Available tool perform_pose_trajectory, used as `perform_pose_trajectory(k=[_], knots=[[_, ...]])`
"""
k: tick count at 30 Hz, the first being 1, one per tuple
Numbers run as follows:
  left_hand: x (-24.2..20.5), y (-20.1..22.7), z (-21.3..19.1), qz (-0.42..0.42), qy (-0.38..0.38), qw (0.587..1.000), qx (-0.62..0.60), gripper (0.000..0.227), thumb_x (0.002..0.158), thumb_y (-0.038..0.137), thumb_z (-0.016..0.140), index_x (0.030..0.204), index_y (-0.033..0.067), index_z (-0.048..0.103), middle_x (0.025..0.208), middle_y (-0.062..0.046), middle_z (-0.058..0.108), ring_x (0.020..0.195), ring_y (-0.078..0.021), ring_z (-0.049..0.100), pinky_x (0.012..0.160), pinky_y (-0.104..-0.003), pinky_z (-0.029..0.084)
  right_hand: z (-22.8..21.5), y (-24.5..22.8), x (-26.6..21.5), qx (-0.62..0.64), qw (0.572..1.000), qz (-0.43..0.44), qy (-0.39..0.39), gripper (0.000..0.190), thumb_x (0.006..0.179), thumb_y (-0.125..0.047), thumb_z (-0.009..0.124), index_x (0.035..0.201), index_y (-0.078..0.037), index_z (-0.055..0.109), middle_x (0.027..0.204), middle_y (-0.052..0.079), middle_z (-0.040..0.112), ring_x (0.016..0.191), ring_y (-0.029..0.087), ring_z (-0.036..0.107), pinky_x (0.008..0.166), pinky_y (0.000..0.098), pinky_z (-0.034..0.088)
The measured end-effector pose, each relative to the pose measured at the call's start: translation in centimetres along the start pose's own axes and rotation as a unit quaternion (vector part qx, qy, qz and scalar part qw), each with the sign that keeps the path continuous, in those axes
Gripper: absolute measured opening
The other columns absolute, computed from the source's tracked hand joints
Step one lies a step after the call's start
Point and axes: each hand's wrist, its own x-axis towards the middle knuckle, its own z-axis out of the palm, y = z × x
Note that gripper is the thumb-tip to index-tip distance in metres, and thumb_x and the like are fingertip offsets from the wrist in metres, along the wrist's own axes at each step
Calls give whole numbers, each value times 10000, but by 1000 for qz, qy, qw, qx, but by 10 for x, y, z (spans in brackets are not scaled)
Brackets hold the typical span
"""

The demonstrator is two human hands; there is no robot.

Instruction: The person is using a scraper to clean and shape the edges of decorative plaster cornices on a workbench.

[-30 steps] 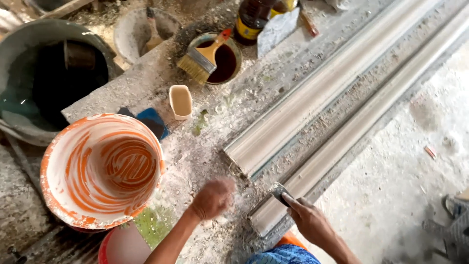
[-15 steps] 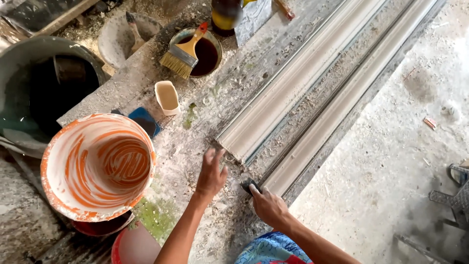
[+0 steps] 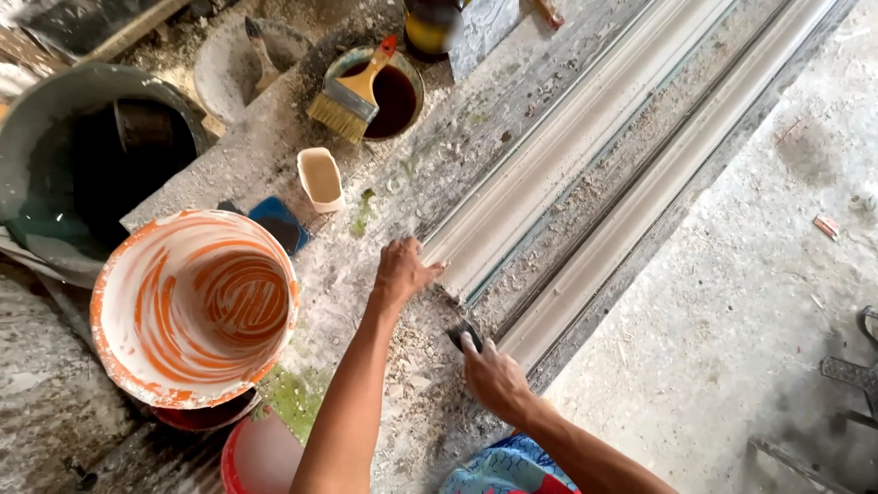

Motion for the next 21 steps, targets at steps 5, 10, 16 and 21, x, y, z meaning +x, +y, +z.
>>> perform_pose_trajectory(k=[5,10,16,21], knots=[[9,-1,-5,-56,-46,997,13,666,799,491,829,1255,68,591,1216,-161,656,1102,-290,627,935,-428,556,-35,-50,49,31,999,10,-27,476,1114,-202,260,1573,-111,343,910,223,624,465,116,454,310,267,354],[14,-6,-9,-40,-48,998,0,643,780,474,855,1235,88,613,1231,-141,663,1108,-283,633,922,-417,543,-10,-19,11,23,1000,-11,0,462,1112,-207,260,1538,-87,393,906,209,607,456,115,472,297,274,366],[-2,2,-36,-87,-118,988,-42,574,839,330,792,1339,119,605,1287,-178,698,1160,-350,657,975,-481,538,-58,-64,51,58,997,7,-48,449,1125,-263,247,1481,-91,459,894,167,631,515,122,485,335,279,341],[15,-55,-13,-29,-92,991,-89,579,894,177,644,1456,110,523,1447,-170,585,1308,-334,599,1107,-497,469,-35,-75,84,41,997,-60,-2,510,1086,-208,276,1580,-96,342,1107,267,620,476,141,501,299,276,394]])
